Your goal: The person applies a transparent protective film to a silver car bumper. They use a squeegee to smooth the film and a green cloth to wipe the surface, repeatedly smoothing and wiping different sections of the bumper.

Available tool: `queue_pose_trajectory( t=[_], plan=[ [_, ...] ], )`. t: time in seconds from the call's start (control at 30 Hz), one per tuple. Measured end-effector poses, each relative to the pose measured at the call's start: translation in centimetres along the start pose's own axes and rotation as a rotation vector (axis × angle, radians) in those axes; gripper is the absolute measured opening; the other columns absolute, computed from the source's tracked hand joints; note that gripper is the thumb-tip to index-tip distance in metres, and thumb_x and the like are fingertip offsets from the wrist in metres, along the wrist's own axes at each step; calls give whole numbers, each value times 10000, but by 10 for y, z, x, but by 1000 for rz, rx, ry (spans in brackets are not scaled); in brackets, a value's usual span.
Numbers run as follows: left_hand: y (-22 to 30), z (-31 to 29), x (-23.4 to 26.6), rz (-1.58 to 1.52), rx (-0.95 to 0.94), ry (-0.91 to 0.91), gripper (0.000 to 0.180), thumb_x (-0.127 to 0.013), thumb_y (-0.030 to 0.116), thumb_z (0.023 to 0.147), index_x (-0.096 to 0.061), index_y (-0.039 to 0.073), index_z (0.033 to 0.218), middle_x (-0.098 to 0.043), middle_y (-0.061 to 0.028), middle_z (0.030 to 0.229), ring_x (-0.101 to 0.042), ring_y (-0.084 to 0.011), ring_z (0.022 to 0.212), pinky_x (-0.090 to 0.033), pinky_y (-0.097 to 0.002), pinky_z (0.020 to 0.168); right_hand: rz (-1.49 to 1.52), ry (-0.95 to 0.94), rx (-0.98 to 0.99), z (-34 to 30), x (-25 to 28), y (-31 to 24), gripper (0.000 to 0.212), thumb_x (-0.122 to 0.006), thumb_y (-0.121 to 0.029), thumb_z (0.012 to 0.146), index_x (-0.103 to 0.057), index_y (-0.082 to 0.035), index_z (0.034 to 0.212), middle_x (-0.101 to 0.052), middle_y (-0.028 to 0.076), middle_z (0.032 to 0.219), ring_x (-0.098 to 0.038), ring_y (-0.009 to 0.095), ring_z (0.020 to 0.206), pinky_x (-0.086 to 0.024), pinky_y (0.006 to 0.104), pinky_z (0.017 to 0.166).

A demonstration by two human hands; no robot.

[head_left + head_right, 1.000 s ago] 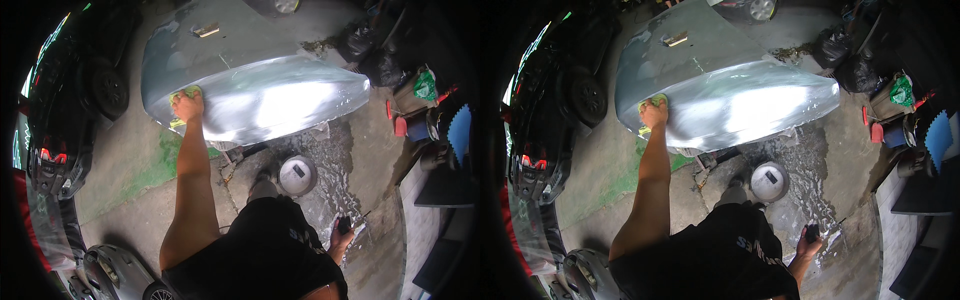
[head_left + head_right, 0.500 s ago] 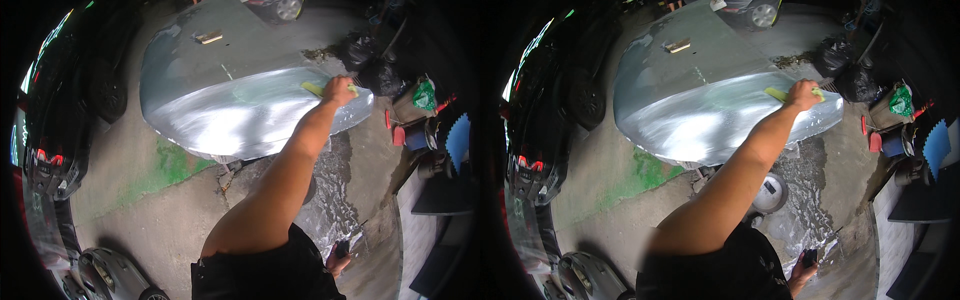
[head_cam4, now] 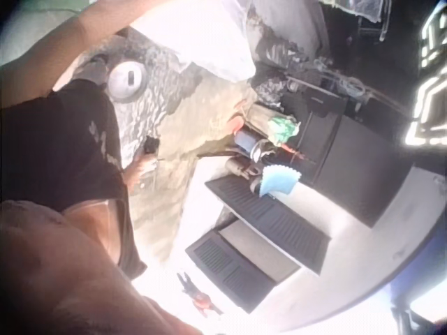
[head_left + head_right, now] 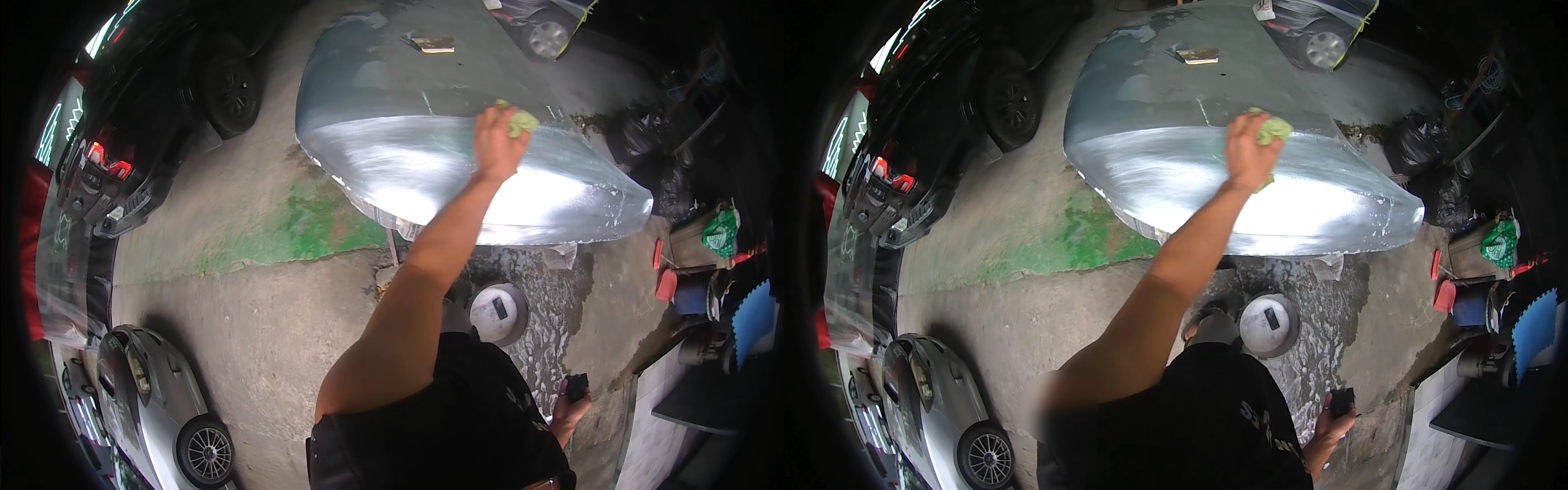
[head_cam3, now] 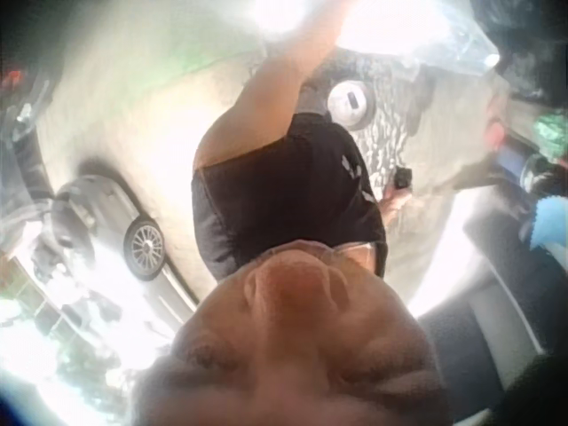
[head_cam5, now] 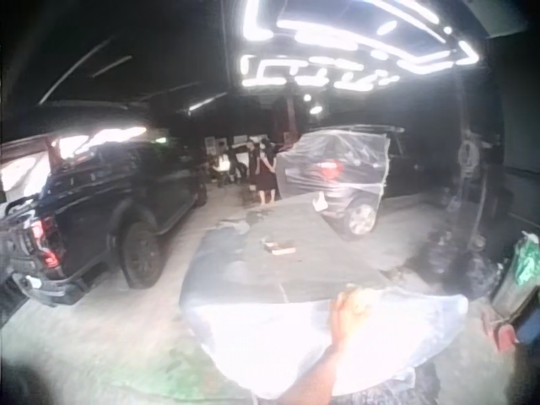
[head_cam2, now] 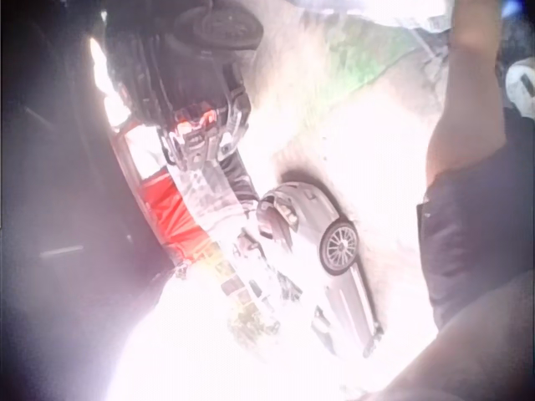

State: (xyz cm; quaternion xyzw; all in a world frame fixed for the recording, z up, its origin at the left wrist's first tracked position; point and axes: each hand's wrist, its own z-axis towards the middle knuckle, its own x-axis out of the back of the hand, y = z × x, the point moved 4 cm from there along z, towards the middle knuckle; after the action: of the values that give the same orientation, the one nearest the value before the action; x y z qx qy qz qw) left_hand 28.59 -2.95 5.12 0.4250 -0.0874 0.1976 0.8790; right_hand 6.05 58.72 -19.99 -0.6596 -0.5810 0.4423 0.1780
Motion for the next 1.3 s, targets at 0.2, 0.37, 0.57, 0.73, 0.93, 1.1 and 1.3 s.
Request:
queue_pose_trajectory(
  t=[0.2,0.37,0.57,0.73,0.93,1.1,1.3],
  plan=[
    [-162,20,149,726,538,-78,755,-653,519,930,-507,122,1556,-437,-212,1615,-251,-460,1574,-193,-629,1260,-15,-3,-41,24,17,11,511,-449,-370,1032,-613,-31,1377,-665,145,1317,-634,317,1210,-510,490,1040],
    [-160,25,68,762,271,-214,791,-613,558,957,-502,33,1537,-356,-336,1642,-256,-490,1572,-156,-544,1309,-16,62,-92,24,12,34,459,-492,-334,1027,-613,-20,1339,-667,136,1294,-643,316,1176,-529,501,997],
    [-21,-8,-70,303,-30,-794,693,-733,513,912,-600,160,1493,-489,-178,1611,-385,-339,1552,-309,-459,1285,-346,-167,207,0,-195,6,590,-578,-353,1077,-418,-154,1608,-517,154,1502,-534,282,1322,-486,465,1065],
    [-9,-25,-51,85,-172,-765,661,-839,292,795,-641,180,1415,-581,-122,1477,-521,-340,1410,-425,-473,1197,-835,-490,766,4,-399,-47,576,-508,-295,1133,-364,-58,1638,-443,181,1629,-424,315,1500,-361,467,1225],
    [-147,-25,145,239,69,2,677,-789,265,818,-615,55,1438,-580,-302,1409,-554,-472,1325,-466,-566,1105,-1697,-701,1301,-18,-574,-25,520,-481,-179,1102,-425,-16,1593,-463,256,1613,-424,374,1530,-288,494,1270],
    [-195,-28,217,470,295,186,619,-707,189,843,-602,18,1428,-507,-340,1464,-479,-516,1394,-399,-570,1171,-1713,-1329,1431,-85,-653,114,587,-466,-311,1113,-407,22,1593,-368,233,1681,-355,361,1570,-244,506,1306],
    [-201,-32,210,388,280,196,620,-695,167,825,-593,5,1414,-491,-322,1469,-441,-512,1429,-369,-582,1189,-1595,-1627,1503,-180,-736,239,618,-448,-346,1120,-389,35,1603,-345,217,1698,-330,340,1584,-258,479,1310]
  ],
)
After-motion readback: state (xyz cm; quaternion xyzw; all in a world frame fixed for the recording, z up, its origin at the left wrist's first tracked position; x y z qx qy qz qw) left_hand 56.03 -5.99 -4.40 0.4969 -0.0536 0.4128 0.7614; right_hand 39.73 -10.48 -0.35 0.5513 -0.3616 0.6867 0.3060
